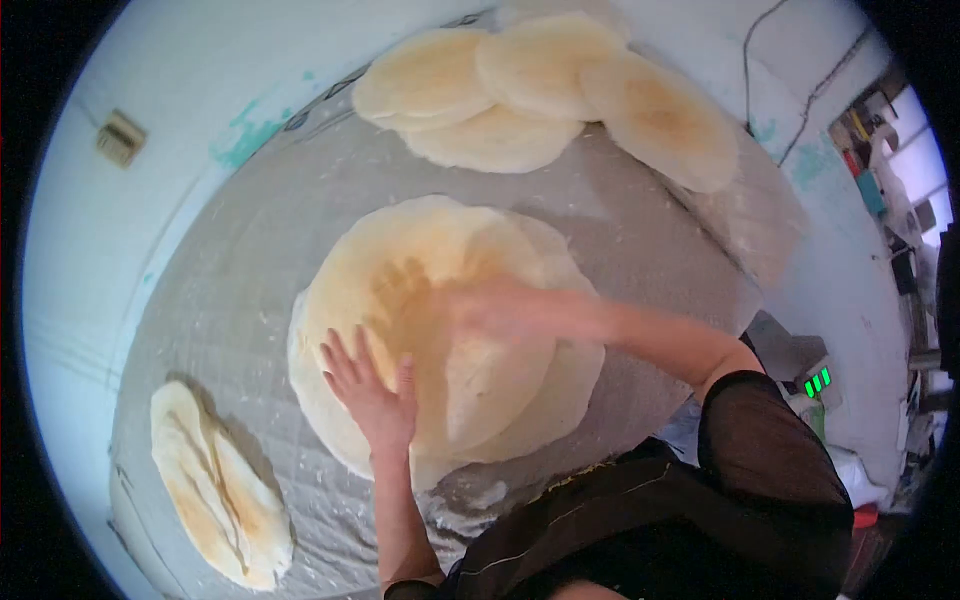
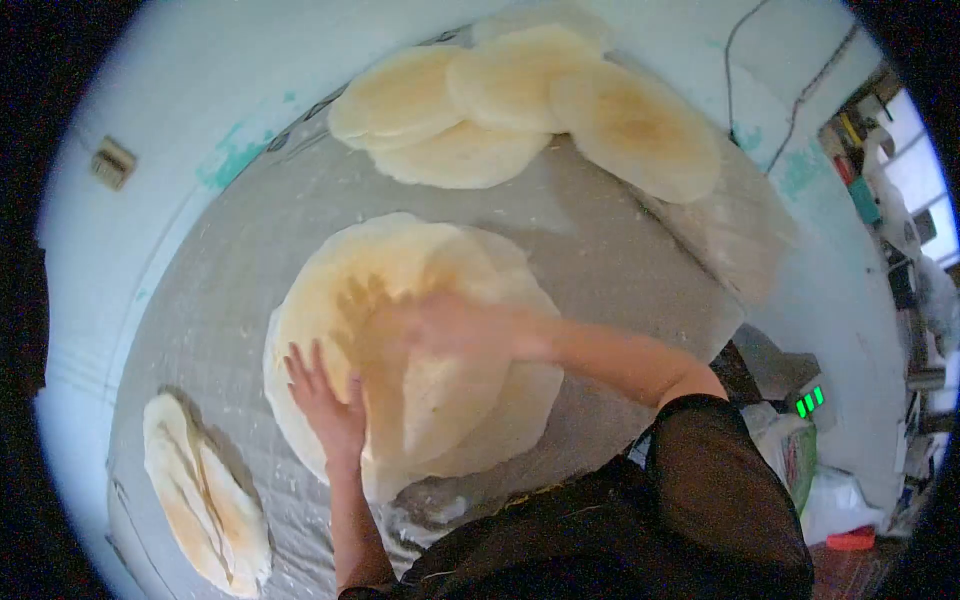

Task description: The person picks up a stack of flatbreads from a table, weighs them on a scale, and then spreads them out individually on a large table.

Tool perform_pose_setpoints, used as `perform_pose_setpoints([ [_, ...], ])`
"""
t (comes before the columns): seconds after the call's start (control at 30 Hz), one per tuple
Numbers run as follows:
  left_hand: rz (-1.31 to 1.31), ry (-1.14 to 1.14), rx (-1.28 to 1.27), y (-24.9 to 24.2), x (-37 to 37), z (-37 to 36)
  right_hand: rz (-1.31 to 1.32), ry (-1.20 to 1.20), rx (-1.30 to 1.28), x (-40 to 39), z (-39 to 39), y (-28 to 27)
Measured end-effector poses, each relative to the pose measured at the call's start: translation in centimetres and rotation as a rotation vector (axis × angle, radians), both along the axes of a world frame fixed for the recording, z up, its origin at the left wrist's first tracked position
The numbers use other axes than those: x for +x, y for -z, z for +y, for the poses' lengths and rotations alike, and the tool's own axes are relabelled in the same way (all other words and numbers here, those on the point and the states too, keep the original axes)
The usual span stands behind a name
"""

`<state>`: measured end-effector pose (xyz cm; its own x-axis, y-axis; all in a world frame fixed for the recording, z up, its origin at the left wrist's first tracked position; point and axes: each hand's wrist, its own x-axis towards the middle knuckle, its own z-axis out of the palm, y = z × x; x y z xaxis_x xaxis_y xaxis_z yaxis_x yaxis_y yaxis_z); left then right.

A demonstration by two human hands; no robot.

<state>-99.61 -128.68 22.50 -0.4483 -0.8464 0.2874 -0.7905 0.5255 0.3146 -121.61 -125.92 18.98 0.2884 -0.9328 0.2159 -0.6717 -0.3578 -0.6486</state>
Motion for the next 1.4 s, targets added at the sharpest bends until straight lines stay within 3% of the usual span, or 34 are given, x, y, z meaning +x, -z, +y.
perform_pose_setpoints([
  [0.03,-0.173,0.035,0.047,1.3,-1.1,0.2,0.025,0.183,-0.157,-4.8,-0.2,1.1],
  [0.07,-0.349,0.065,0.089,2.6,-1.8,0.4,0.236,0.543,0.082,-8.3,-0.3,-1.2],
  [0.1,-0.356,0.083,0.121,4.1,-2.2,0.5,0.428,0.711,0.137,-12.8,0.0,-1.5],
  [0.13,-0.361,0.095,0.149,5.6,-2.4,0.7,0.642,0.936,-0.264,-20.0,-0.5,7.5],
  [0.17,-0.368,0.102,0.179,6.4,-2.6,0.8,0.81,1.025,0.052,-20.2,2.0,0.5],
  [0.23,-0.366,0.104,0.213,6.2,-2.6,0.7,1.071,1.109,-0.224,-28.5,4.5,5.8],
  [0.27,-0.367,0.103,0.232,6.0,-2.6,0.7,1.172,1.122,-0.344,-31.4,5.5,7.3],
  [0.33,-0.373,0.099,0.232,6.0,-2.7,0.7,0.944,1.012,0.265,-32.7,6.3,3.2],
  [0.43,-0.346,0.08,0.283,4.7,-3.2,0.7,0.862,1.023,-0.245,-32.5,5.8,-0.7],
  [0.47,-0.328,0.074,0.307,4.2,-3.5,0.7,0.917,0.935,-0.042,-30.8,5.4,-3.5],
  [0.5,-0.14,0.129,0.345,4.0,-3.9,0.6,0.965,0.839,0.16,-28.1,4.8,-6.3],
  [0.57,0.239,0.236,0.416,3.8,-5.0,0.8,0.926,0.616,0.199,-21.3,5.4,-8.4],
  [0.6,0.368,0.265,0.578,2.9,-6.3,1.1,0.769,0.562,0.256,-18.8,5.9,-6.1],
  [0.7,0.793,0.25,1.03,1.0,-10.6,3.1,0.6,0.265,0.295,-11.6,7.6,-6.3],
  [0.77,1.122,0.095,1.281,1.8,-12.1,4.2,0.324,0.236,-0.055,-10.4,8.3,-7.9],
  [0.83,1.167,0.029,1.267,4.8,-11.4,4.5,0.475,0.232,0.401,-14.5,4.2,-5.5],
  [0.9,1.207,0.024,1.228,5.5,-10.8,4.4,0.393,0.508,0.089,-18.5,1.2,-4.2],
  [0.97,1.255,0.083,1.155,3.8,-10.3,3.6,0.497,0.761,-0.063,-22.4,-2.7,-1.4],
  [1.07,1.168,-0.019,1.089,-0.3,-6.6,0.6,0.71,0.899,0.061,-25.4,-6.6,0.6],
  [1.17,0.983,-0.126,1.058,-1.9,0.5,-2.2,0.903,0.941,0.131,-26.5,-8.5,2.2],
  [1.3,0.866,-0.434,0.764,3.1,12.1,-4.0,0.954,0.81,0.135,-27.6,-9.7,2.2],
  [1.4,0.788,-0.493,0.533,5.5,15.4,-5.0,0.908,0.707,0.262,-29.7,-10.2,1.0],
])
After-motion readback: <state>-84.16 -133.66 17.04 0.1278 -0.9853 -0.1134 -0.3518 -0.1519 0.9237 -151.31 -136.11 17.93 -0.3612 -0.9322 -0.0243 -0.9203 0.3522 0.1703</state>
